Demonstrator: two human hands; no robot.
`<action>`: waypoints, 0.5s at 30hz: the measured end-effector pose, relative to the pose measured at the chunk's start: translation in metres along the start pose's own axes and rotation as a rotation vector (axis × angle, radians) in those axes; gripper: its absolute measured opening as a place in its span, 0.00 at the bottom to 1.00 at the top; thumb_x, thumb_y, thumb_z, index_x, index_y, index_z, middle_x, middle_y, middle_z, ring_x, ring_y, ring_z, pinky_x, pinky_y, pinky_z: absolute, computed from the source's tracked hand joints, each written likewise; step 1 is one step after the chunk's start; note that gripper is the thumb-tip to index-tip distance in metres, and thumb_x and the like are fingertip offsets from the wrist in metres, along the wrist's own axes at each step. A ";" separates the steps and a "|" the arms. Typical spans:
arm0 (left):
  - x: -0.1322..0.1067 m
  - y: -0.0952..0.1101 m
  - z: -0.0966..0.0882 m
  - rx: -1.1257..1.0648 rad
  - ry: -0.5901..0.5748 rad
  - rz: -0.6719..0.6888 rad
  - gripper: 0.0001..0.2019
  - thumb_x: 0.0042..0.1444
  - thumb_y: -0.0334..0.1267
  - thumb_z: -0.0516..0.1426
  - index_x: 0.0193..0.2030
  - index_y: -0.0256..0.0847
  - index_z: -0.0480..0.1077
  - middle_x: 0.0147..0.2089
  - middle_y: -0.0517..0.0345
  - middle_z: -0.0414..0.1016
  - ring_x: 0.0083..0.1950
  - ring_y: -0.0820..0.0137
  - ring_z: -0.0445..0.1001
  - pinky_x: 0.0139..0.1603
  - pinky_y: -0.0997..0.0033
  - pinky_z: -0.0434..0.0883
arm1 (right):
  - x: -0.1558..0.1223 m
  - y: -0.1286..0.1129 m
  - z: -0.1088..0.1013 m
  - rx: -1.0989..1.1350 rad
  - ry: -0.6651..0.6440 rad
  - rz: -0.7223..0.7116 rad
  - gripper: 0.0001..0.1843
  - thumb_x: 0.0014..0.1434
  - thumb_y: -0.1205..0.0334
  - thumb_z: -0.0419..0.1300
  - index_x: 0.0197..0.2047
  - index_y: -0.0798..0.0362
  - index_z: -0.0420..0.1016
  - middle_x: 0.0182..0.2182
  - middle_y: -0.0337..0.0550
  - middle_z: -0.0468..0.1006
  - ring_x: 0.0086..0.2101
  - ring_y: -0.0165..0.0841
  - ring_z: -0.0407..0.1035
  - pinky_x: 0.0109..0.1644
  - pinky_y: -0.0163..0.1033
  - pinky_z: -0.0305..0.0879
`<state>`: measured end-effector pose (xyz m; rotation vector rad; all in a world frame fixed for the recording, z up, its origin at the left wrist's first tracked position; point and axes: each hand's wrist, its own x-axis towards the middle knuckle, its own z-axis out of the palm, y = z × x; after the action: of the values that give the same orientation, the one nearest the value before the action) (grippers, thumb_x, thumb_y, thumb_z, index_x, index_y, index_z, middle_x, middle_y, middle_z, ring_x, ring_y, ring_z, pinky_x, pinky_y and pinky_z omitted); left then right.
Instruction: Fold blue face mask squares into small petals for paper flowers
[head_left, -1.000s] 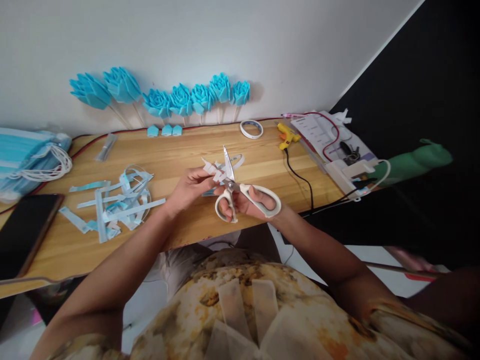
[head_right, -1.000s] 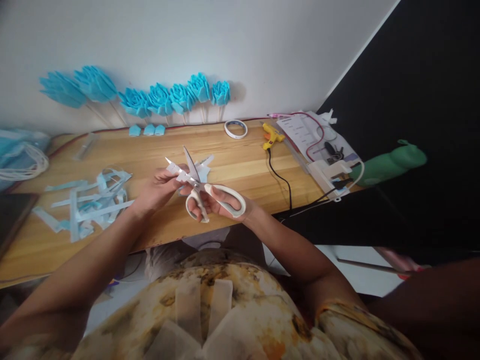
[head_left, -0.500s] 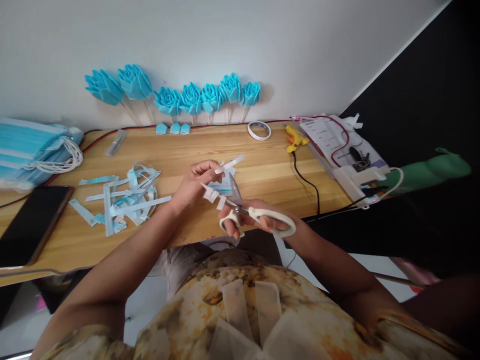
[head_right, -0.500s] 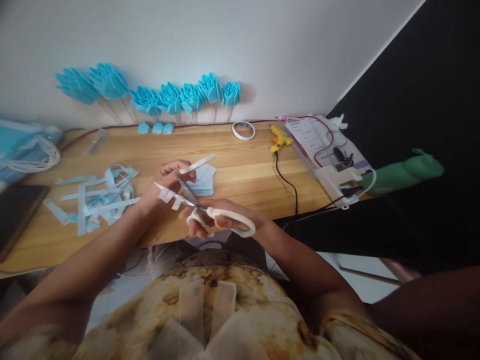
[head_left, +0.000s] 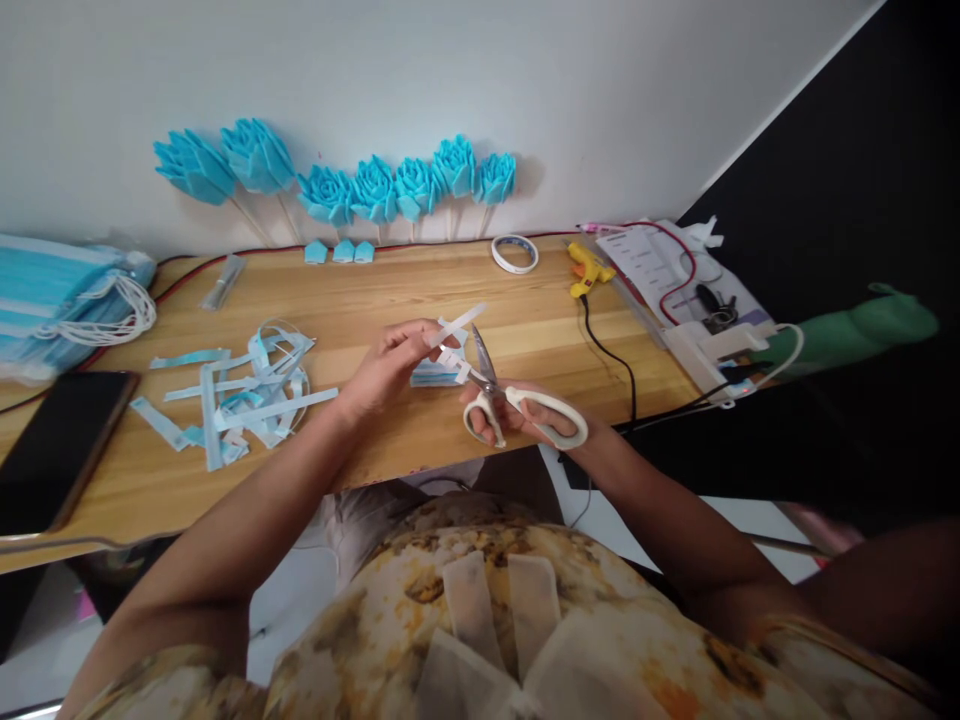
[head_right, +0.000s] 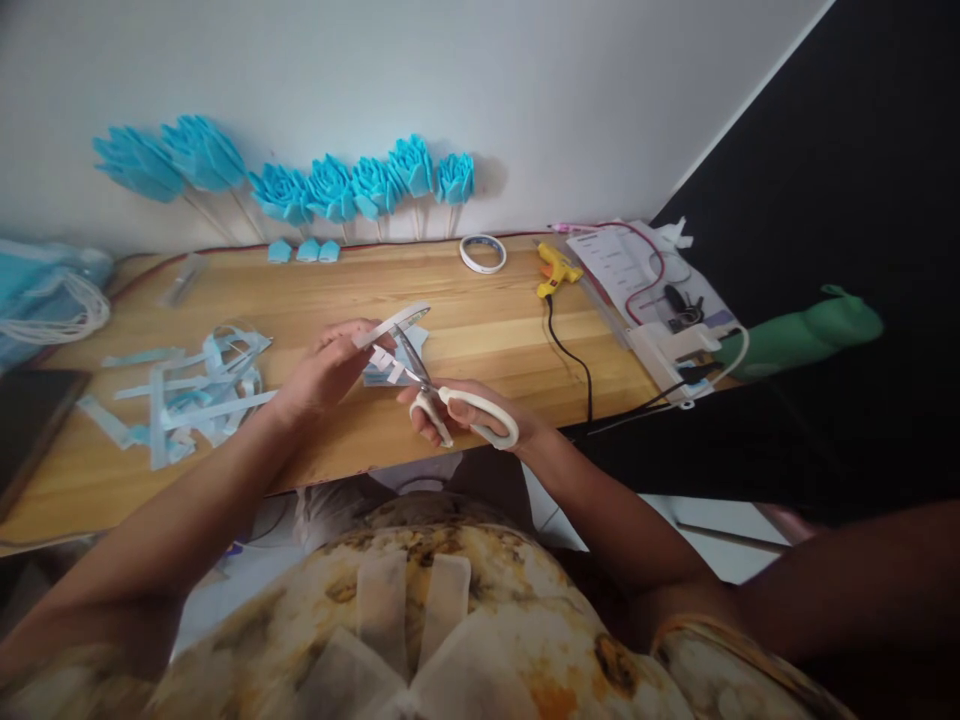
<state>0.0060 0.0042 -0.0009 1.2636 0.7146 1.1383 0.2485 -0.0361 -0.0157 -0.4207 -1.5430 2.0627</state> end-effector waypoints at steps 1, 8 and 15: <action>-0.001 0.001 0.000 0.018 -0.017 -0.012 0.15 0.56 0.52 0.63 0.33 0.41 0.79 0.33 0.57 0.74 0.38 0.67 0.70 0.43 0.67 0.66 | 0.001 0.000 0.000 -0.010 -0.005 -0.005 0.34 0.65 0.36 0.54 0.57 0.58 0.69 0.42 0.49 0.72 0.36 0.30 0.68 0.38 0.36 0.65; -0.005 0.008 0.002 0.085 -0.089 0.000 0.17 0.60 0.53 0.62 0.33 0.40 0.78 0.35 0.56 0.75 0.38 0.67 0.70 0.44 0.66 0.65 | 0.009 -0.004 0.003 -0.011 -0.012 -0.010 0.33 0.65 0.36 0.56 0.56 0.59 0.69 0.39 0.46 0.72 0.36 0.30 0.68 0.38 0.36 0.64; -0.004 0.008 0.001 0.122 -0.092 0.019 0.17 0.61 0.53 0.60 0.34 0.41 0.79 0.35 0.56 0.75 0.38 0.67 0.69 0.43 0.67 0.64 | 0.012 -0.001 0.002 0.028 -0.036 -0.032 0.32 0.66 0.38 0.56 0.58 0.58 0.69 0.41 0.47 0.73 0.35 0.29 0.68 0.38 0.35 0.65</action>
<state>0.0035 -0.0011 0.0066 1.4188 0.7135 1.0574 0.2381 -0.0300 -0.0132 -0.3482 -1.5292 2.0756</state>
